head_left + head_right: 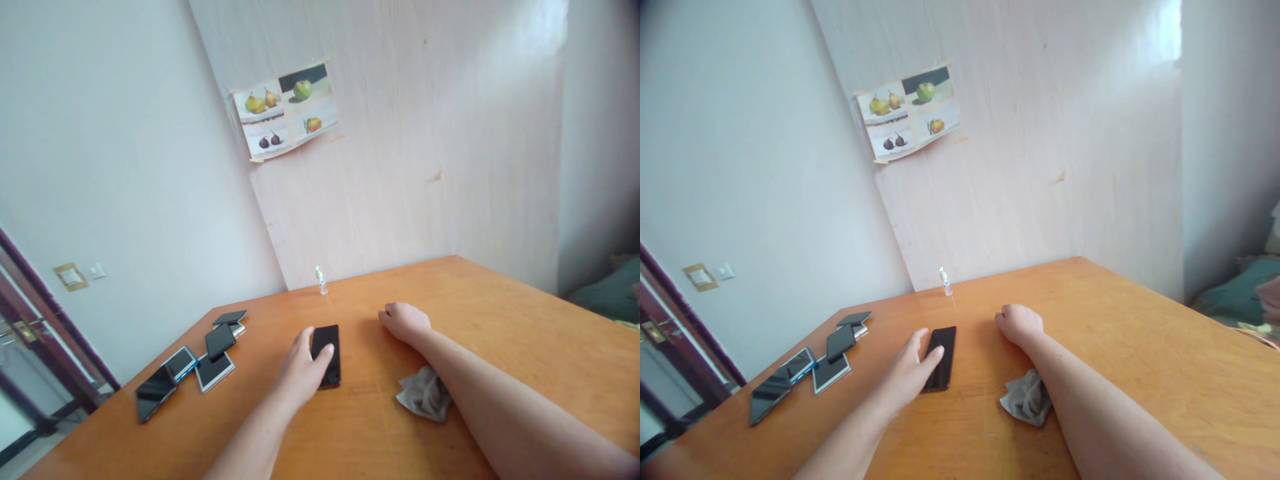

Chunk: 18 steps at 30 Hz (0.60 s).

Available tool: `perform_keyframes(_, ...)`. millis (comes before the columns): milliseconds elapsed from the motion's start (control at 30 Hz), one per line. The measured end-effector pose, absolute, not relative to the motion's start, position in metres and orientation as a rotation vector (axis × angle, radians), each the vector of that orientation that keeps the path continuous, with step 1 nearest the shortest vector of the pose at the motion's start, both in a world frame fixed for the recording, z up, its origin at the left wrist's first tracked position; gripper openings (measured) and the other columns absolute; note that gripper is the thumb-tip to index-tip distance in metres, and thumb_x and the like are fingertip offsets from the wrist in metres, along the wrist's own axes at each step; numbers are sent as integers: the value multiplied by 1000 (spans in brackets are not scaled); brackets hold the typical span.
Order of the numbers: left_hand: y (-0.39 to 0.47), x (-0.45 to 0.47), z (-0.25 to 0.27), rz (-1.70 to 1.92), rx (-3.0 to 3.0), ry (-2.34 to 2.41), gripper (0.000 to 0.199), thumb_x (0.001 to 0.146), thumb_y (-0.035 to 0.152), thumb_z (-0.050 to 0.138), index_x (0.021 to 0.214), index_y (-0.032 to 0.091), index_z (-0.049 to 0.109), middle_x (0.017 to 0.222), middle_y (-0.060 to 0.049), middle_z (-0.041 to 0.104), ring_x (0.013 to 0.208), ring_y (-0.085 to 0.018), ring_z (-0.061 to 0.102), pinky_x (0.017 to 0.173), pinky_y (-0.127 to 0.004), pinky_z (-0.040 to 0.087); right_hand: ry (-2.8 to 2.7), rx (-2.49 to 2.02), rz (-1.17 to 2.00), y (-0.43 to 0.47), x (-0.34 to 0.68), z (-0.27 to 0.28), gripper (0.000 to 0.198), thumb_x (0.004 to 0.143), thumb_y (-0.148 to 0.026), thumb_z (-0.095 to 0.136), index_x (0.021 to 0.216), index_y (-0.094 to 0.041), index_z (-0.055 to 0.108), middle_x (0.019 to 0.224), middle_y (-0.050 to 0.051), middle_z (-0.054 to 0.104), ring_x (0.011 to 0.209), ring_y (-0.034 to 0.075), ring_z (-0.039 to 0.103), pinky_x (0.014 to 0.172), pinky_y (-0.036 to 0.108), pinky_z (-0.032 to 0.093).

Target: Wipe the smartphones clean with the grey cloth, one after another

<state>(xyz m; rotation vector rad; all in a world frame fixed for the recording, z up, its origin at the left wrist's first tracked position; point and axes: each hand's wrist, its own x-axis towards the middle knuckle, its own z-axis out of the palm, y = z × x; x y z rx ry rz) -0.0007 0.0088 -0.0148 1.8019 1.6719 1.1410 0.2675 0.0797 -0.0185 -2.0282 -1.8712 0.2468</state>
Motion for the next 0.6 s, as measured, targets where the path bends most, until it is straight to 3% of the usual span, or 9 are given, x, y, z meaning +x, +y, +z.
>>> perform_keyframes(233,62,-18,1,1412,1478,1779,37,92,41,47,115,14,58,122,-16,66,111,-24,63,90,-33,48,-1879,-1999,251,71,266,-4,36,90,-39,41,86,-19,70,96,15,72,89,28,67,65,32,42)
perform_keyframes(400,64,-25,-23,1318,1586,1829,27,90,37,49,96,17,66,101,-11,72,97,-24,66,82,-32,47,-1967,-1887,191,43,240,11,42,94,-47,36,86,-22,68,87,10,72,82,24,66,63,30,38)
perform_keyframes(500,67,-30,-29,1177,1697,1886,25,89,34,51,81,18,68,90,-10,73,90,-24,65,80,-31,45,-2106,-1705,165,20,214,13,42,92,-56,42,93,-24,69,93,8,72,85,23,65,69,31,40)
perform_keyframes(600,72,-33,-31,1022,1804,1948,25,87,35,53,74,20,69,86,-10,72,93,-25,64,82,-30,42,-2281,-1499,101,4,195,10,51,85,-65,50,105,-21,69,102,12,71,100,30,61,83,38,41)
